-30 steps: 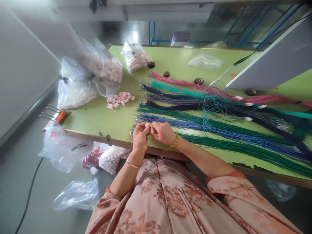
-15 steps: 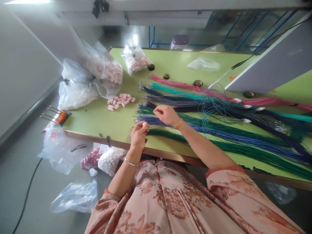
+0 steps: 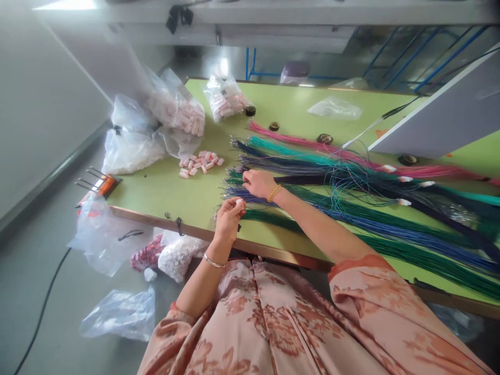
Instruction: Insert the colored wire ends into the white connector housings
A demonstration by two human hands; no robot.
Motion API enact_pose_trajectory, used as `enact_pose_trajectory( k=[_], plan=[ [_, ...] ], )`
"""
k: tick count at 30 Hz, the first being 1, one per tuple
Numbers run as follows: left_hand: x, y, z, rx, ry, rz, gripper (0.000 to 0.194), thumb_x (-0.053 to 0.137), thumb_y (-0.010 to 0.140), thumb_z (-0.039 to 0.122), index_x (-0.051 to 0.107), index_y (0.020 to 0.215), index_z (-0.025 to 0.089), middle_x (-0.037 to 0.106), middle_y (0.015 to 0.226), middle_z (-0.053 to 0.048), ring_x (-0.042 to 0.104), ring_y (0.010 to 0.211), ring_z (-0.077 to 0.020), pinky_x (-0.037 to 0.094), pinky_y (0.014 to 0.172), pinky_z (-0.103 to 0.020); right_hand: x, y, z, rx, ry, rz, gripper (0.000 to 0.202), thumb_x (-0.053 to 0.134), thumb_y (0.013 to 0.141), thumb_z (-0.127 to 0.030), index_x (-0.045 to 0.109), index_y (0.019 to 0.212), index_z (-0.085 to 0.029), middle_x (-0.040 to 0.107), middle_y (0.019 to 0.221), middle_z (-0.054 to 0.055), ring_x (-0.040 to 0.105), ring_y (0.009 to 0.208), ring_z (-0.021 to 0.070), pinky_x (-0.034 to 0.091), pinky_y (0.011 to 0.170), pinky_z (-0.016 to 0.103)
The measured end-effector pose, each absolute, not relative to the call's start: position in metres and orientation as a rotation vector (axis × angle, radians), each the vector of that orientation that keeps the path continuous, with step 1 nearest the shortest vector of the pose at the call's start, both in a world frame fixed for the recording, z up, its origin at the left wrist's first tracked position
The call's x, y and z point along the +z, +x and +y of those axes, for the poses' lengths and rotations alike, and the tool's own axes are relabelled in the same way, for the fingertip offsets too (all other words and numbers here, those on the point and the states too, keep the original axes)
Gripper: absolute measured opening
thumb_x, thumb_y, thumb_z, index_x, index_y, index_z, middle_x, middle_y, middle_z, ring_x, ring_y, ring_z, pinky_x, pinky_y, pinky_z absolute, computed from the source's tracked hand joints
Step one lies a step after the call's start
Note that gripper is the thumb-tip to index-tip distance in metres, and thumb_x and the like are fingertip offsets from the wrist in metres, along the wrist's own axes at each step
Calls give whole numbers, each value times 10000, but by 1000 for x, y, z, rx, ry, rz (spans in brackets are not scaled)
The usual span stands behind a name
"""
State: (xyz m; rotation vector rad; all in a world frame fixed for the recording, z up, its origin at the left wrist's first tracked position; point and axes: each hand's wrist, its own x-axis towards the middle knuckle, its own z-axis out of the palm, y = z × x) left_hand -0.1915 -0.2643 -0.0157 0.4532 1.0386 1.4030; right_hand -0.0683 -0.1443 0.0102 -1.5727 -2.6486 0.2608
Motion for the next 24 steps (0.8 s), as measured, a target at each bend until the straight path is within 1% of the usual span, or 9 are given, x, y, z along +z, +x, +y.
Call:
enact_pose_trajectory(
  k=[3,5,8,12,14,17,19,22,24],
  plan=[
    [-15,-191,-264,1399,440,1028,380,875,577,318,640,826,152,631,733,11,562,661,-68,434,654,-217,13,-72,-143,250,-1589,-2693,208,513,938,-299,656,1022,-173,690,1074,116,651,919,228,399,713,289],
    [-15,-191,-265,1398,432,1020,374,873,582,315,642,828,154,634,739,9,563,664,-69,434,653,-218,14,-72,-141,283,-1608,-2708,208,490,943,-258,665,999,-159,697,1062,125,647,924,223,396,726,289],
    [-16,-192,-265,1400,433,1010,353,863,601,306,645,834,156,641,758,3,567,678,-73,433,661,-224,14,-66,-135,358,-1560,-2683,198,499,934,-242,674,962,-153,710,1028,119,635,917,210,384,740,281],
    [-18,-193,-266,1401,426,1002,353,863,603,304,647,836,151,637,754,5,567,681,-72,432,669,-224,13,-54,-126,482,-1487,-2507,190,503,904,-192,663,991,-139,718,914,91,601,785,167,375,705,259],
    [-19,-193,-265,1403,421,997,357,863,603,302,646,840,148,633,748,6,568,679,-71,432,671,-225,11,-51,-121,551,-1463,-2447,181,521,870,-174,671,963,-132,715,862,74,573,720,149,373,676,246],
    [-19,-193,-265,1403,426,995,348,857,618,299,643,848,150,636,754,5,568,675,-70,431,669,-228,8,-52,-112,668,-1407,-2455,148,560,824,-183,692,875,-136,716,822,53,563,687,133,374,650,230],
    [-19,-192,-265,1401,430,998,344,856,619,302,644,845,154,638,756,6,568,673,-70,432,664,-227,8,-56,-108,715,-1366,-2488,154,568,820,-205,703,865,-145,722,827,45,573,693,130,377,648,224],
    [-18,-192,-265,1396,426,1007,362,867,593,314,650,835,156,642,755,7,572,673,-73,435,655,-221,9,-70,-105,627,-1352,-2558,170,572,813,-219,718,883,-169,732,867,46,593,729,141,379,664,230],
    [-18,-192,-265,1397,422,1016,371,871,581,318,653,835,157,644,757,6,574,674,-75,436,650,-217,10,-83,-104,542,-1367,-2617,161,586,792,-198,724,869,-168,736,882,62,604,756,155,379,673,238]
  ],
)
